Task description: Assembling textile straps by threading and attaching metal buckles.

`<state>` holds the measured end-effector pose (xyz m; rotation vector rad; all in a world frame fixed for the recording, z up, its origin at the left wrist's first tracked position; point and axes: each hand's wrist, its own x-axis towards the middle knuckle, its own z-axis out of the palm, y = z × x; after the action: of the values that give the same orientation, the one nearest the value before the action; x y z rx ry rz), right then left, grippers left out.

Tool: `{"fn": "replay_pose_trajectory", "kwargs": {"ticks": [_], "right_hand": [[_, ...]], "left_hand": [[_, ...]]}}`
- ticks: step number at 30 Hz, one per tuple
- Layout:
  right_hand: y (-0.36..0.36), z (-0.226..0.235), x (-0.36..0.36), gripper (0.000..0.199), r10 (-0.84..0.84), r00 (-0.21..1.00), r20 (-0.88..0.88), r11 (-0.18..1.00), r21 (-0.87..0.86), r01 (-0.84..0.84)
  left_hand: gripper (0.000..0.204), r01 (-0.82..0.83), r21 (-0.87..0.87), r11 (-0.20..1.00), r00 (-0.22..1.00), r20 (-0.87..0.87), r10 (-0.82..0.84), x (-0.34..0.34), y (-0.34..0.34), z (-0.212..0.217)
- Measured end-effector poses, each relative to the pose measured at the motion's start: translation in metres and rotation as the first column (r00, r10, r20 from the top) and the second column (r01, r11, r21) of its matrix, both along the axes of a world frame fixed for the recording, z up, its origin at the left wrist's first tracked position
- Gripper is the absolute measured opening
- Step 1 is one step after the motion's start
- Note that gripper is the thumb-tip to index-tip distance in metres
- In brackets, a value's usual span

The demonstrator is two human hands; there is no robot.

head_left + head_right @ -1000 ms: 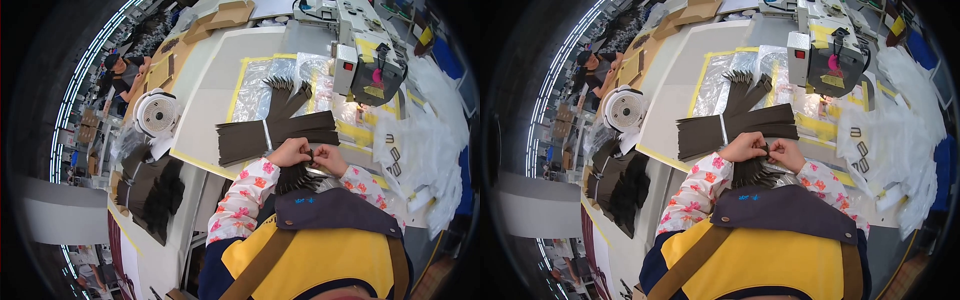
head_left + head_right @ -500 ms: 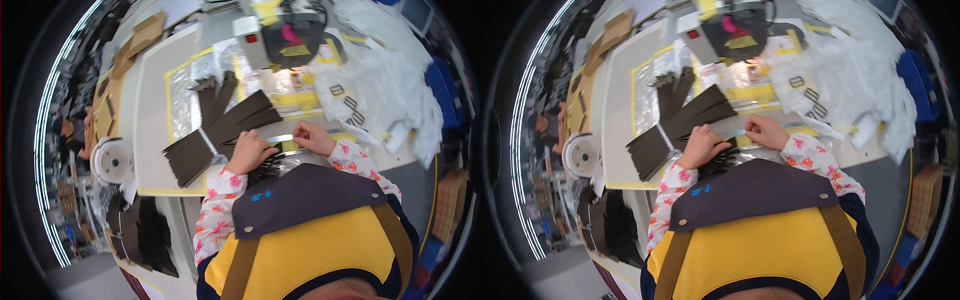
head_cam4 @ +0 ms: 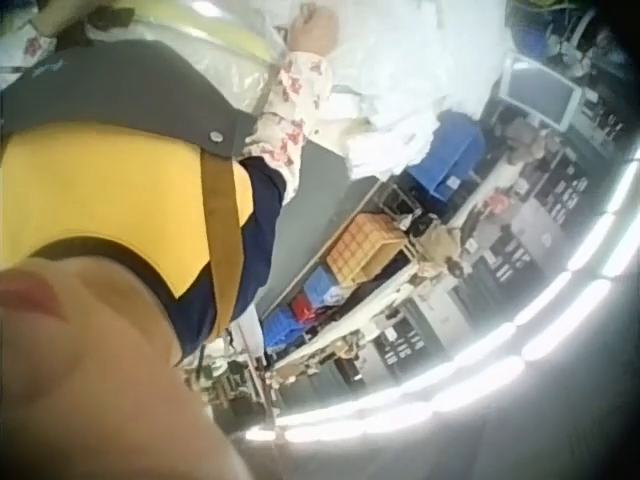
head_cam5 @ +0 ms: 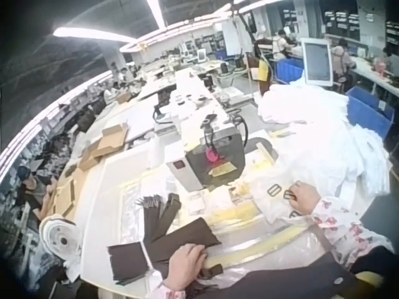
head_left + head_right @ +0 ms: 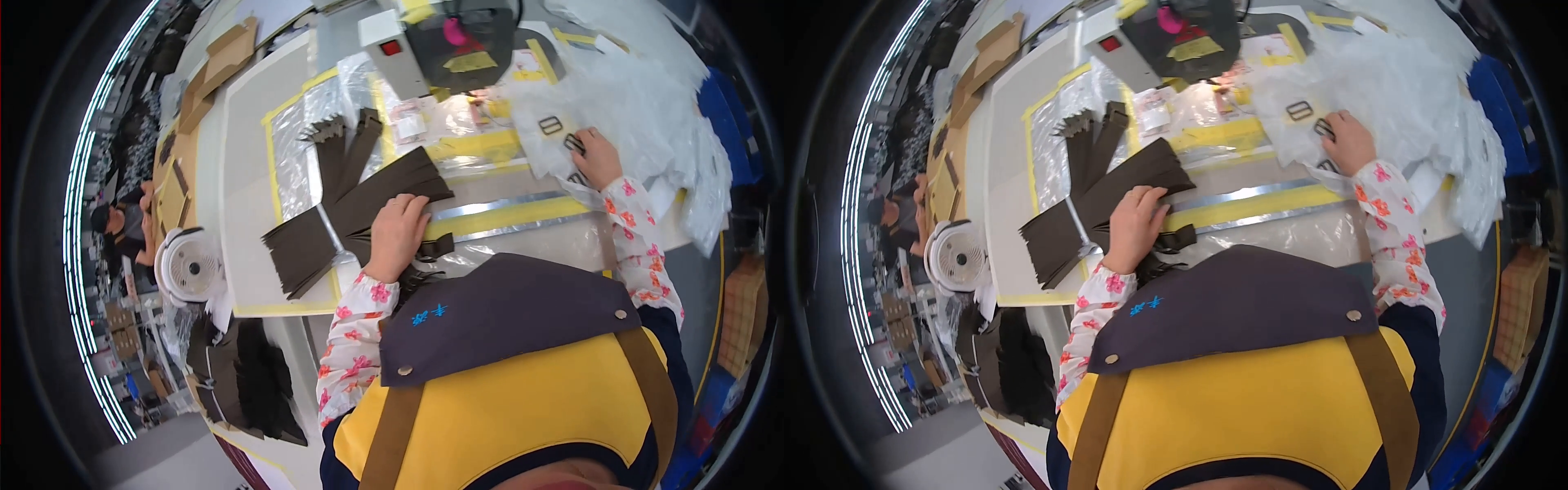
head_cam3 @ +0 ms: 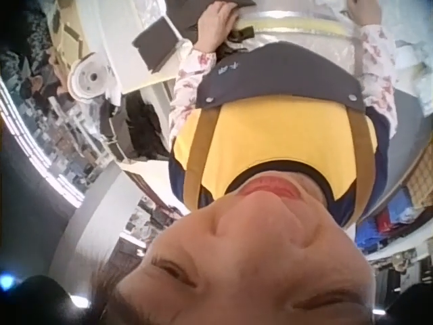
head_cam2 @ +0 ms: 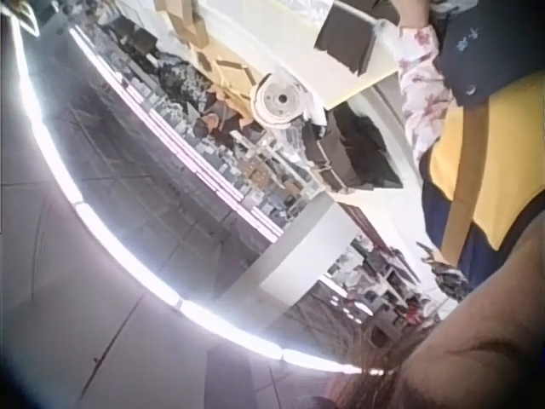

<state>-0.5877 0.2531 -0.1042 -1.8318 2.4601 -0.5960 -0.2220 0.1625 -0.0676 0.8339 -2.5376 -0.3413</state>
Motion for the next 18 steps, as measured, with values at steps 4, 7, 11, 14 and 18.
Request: {"fn": "replay_pose_trajectory", "kwargs": {"ticks": [4, 7, 11, 14, 18], "right_hand": [[-0.001, -0.019, -0.022, 0.019, 0.066, 0.997, -0.046, 0.998, -0.009, -0.067], [0.010, -0.028, -0.052, 0.007, 0.089, 0.994, 0.066, 0.992, -0.096, -0.082], [0.008, 0.008, -0.009, 0.009, 0.025, 0.769, 0.639, 0.987, -0.139, 0.084], [0.008, 0.021, 0.044, 0.015, 0.135, 0.508, 0.851, 0.989, -0.148, -0.016], [-0.005, 0.020, 0.096, 0.020, 0.047, 0.237, 0.970, 0.993, -0.019, -0.119]], "left_hand": [[0.023, -0.060, -0.069, 0.996, 0.998, -0.039, 0.057, 0.007, -0.006, -0.018], [0.021, -0.079, -0.085, 0.993, 0.997, -0.032, 0.077, -0.002, -0.002, -0.016], [0.023, -0.108, -0.115, 0.987, 0.994, 0.016, 0.111, 0.008, 0.010, -0.020], [0.028, -0.083, -0.190, 0.978, 0.994, -0.090, 0.067, 0.016, 0.013, -0.022], [0.027, -0.022, -0.169, 0.985, 0.998, -0.070, 0.010, 0.009, 0.009, -0.024]]}}
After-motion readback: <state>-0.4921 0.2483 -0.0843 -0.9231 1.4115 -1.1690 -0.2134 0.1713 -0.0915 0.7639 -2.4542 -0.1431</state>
